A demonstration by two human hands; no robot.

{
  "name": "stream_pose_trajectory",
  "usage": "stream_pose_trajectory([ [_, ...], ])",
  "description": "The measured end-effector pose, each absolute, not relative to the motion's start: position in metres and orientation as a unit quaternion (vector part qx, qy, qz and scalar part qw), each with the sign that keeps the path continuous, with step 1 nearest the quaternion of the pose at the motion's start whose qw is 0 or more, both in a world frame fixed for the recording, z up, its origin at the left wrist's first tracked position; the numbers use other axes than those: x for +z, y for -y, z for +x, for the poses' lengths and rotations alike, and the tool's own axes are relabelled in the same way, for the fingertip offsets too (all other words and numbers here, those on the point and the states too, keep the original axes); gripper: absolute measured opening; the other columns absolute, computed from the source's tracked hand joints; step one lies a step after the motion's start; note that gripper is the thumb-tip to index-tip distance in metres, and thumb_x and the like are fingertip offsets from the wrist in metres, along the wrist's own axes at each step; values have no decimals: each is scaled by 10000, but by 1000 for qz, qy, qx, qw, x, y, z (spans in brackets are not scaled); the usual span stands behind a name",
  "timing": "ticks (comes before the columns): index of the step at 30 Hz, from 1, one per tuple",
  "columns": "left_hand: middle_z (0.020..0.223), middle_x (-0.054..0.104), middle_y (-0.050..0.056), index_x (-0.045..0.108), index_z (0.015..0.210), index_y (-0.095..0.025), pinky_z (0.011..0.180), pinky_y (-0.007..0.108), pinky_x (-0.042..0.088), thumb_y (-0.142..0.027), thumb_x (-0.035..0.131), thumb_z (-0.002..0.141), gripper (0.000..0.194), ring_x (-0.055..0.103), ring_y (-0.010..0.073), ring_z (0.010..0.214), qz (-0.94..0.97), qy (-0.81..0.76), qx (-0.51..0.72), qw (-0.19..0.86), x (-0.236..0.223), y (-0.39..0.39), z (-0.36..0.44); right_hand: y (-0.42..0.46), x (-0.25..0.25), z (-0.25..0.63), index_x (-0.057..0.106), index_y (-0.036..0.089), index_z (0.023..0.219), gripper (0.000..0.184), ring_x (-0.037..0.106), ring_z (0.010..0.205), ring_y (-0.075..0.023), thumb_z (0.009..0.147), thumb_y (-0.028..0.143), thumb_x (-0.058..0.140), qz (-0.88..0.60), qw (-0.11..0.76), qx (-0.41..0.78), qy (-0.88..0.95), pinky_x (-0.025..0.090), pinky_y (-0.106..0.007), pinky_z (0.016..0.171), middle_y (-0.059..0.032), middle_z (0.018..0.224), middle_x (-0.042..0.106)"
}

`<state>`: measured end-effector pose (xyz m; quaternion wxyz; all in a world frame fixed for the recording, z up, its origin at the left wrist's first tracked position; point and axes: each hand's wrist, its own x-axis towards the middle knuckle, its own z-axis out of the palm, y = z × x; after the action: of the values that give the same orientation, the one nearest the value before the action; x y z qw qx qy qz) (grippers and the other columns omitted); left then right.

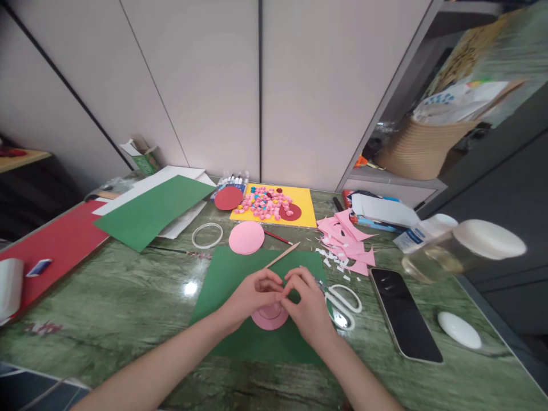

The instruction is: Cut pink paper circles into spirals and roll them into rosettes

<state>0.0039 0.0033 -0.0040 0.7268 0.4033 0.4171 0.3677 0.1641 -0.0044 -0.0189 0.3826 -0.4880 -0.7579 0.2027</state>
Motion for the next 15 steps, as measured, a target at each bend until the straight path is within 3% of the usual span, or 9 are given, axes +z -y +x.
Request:
stream_pose_trajectory([
  [10,737,654,22,544,855,-138,615,220,403,-245,758,585,360,545,81,594,349,-436,413,720,-3,-5,4,5,-19,166,618,209,804,51,575,835,-207,817,165,597,-469,387,127,784,469,-344,729,-47,854,566],
  [15,706,646,10,543,848,-142,587,228,390,-245,742,584,347,527,78,544,347,-429,410,726,-3,-6,2,5,-21,165,682,233,888,109,592,845,-206,847,218,583,-461,393,110,788,504,-359,750,-60,883,584],
])
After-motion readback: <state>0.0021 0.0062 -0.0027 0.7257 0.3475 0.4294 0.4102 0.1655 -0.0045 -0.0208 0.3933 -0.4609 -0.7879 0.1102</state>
